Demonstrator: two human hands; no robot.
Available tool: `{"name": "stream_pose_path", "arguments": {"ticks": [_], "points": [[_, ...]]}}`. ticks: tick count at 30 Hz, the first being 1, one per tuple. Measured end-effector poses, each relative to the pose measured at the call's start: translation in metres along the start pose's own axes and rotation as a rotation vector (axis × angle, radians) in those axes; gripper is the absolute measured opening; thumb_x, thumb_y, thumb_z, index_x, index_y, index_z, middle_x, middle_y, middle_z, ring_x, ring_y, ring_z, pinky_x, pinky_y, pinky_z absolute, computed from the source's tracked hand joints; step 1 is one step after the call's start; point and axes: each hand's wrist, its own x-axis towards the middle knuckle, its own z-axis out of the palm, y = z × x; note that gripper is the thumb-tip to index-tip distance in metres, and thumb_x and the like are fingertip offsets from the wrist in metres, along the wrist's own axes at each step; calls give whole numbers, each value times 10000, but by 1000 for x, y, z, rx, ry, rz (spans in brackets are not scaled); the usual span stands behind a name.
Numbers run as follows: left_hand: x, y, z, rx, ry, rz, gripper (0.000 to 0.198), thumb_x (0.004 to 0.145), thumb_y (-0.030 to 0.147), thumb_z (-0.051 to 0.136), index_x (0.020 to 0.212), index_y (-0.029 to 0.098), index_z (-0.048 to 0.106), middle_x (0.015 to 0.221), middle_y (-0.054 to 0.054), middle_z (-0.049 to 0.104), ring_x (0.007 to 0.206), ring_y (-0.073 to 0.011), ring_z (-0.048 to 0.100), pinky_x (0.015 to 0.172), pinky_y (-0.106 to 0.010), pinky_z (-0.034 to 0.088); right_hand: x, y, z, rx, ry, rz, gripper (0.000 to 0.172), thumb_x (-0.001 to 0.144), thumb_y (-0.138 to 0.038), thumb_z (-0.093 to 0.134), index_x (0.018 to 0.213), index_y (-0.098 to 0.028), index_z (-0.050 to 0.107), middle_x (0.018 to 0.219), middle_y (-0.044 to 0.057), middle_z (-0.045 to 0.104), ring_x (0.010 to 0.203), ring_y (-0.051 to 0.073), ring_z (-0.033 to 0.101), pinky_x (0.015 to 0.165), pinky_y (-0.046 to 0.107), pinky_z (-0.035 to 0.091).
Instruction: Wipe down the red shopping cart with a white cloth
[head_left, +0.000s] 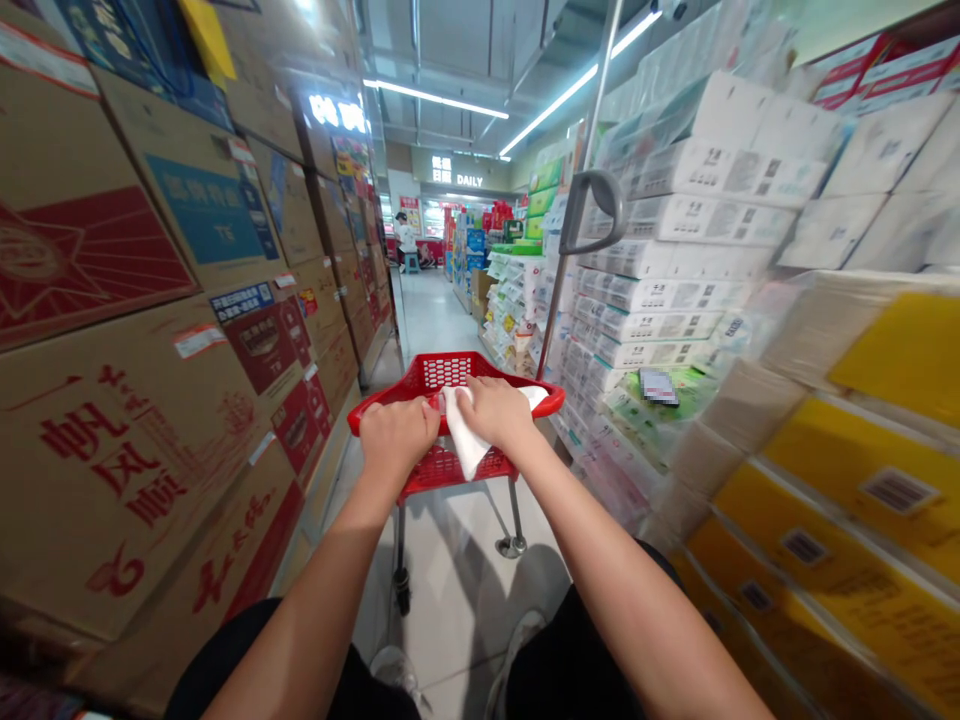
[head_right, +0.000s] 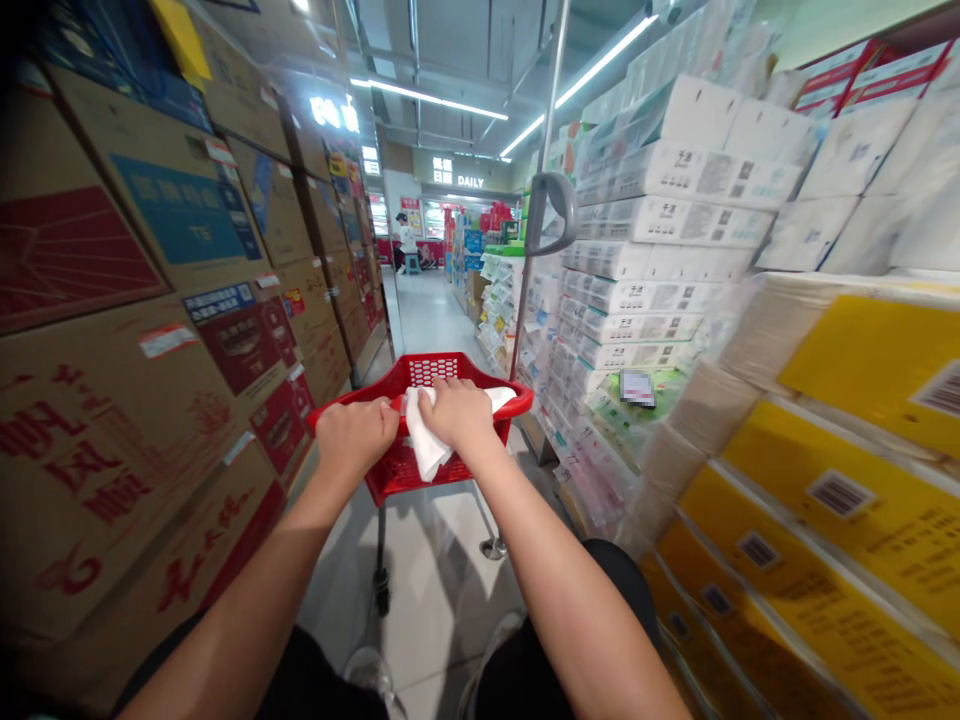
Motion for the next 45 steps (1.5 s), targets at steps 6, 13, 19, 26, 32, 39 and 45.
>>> {"name": "stream_pose_path", "arguments": {"ticks": [6, 13, 19, 26, 32, 39, 45], "points": [[2, 0, 0, -5, -5, -44, 591, 956, 328, 228, 831, 97, 757, 747, -202, 709, 734, -309, 664, 733, -413, 379, -57, -12, 16, -32, 243, -77, 586, 1033, -478, 352, 1498, -130, 428, 1559, 155, 410, 1463, 298, 320, 1188, 454, 231], [-3, 8, -5, -63, -55, -22, 586, 954, 342, 228, 892, 106, 761, 798, -194, 722, 763, -307, 662, 767, -417, 370, -30, -7, -3, -26, 125, -63, 562, 1044, -513, 282, 1295, -138, 617, 1352, 165, 620, 1341, 293, 489, 1098, 418, 349], [-1, 14, -6, -40, -47, -62, 598, 955, 353, 224, 894, 104, 765, 780, -200, 717, 781, -317, 679, 770, -422, 383, 10, -3, -3, 8, -110, 40, 737, 999, -657, 200, 1018, -146, 731, 1039, 176, 736, 1030, 313, 667, 907, 407, 459], [4, 13, -9, -43, -56, -97, 562, 935, 347, 262, 910, 112, 772, 786, -194, 722, 778, -330, 688, 752, -424, 405, -46, -9, 26, 5, 325, -108, 502, 1032, -397, 342, 1418, -132, 522, 1465, 127, 536, 1390, 284, 418, 1165, 425, 240], [3, 6, -8, -52, -90, -28, 560, 953, 369, 262, 900, 117, 760, 816, -180, 730, 786, -311, 689, 740, -404, 402, -32, 27, 13, -45, 236, 18, 527, 1042, -441, 269, 1270, -164, 655, 1272, 148, 676, 1204, 284, 600, 1045, 408, 370], [8, 6, -5, -55, -88, -59, 566, 950, 358, 254, 929, 115, 765, 820, -184, 731, 790, -320, 686, 750, -411, 389, -6, 59, 5, -129, 66, 186, 643, 1029, -490, 221, 972, -146, 761, 949, 177, 744, 968, 301, 682, 905, 398, 428], [12, 2, -1, -26, -47, -117, 540, 929, 349, 281, 912, 117, 768, 802, -192, 724, 797, -325, 682, 756, -416, 380, -50, 27, 56, 34, 513, 16, 532, 1013, -346, 298, 1457, -116, 481, 1446, 151, 542, 1382, 285, 409, 1164, 470, 232]]}}
